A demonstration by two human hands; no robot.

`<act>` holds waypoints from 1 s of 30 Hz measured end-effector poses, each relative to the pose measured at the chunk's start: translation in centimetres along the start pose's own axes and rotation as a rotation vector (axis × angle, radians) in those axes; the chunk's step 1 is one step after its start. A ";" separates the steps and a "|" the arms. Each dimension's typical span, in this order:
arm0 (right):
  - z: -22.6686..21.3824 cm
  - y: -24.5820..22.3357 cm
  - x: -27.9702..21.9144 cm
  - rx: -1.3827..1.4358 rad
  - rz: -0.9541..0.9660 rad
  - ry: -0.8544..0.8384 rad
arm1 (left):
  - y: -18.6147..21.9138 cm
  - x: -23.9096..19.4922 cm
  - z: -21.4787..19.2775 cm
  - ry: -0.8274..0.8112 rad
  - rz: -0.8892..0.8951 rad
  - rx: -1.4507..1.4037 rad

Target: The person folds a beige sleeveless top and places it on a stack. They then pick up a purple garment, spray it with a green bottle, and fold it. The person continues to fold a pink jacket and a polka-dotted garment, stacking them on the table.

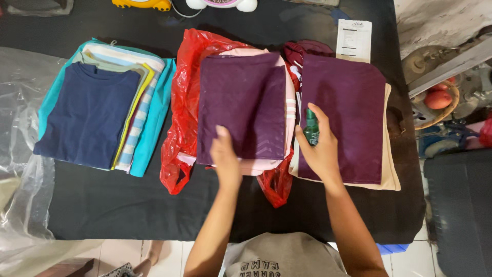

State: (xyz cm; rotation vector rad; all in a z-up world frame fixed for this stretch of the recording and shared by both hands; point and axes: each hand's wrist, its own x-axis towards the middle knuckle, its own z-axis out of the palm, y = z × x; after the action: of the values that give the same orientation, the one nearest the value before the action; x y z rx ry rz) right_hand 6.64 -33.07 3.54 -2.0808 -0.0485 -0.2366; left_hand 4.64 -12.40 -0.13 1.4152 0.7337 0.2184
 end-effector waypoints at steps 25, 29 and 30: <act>6.7 -1.1 -0.9 0.078 -0.122 -0.097 | 6.1 1.6 -3.9 -0.172 0.215 -0.756; 6.0 -0.7 -0.2 0.116 -0.169 0.016 | 6.0 1.3 -3.9 -0.144 0.200 -0.731; 5.7 -0.5 0.3 0.083 -0.094 0.023 | 5.9 1.2 -3.9 -0.122 0.193 -0.715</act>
State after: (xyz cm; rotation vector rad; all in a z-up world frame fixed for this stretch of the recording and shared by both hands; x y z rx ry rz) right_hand 7.66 -27.89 1.31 -1.9954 -0.1405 -0.3110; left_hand 4.98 -7.54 5.08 0.8021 0.3555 0.4866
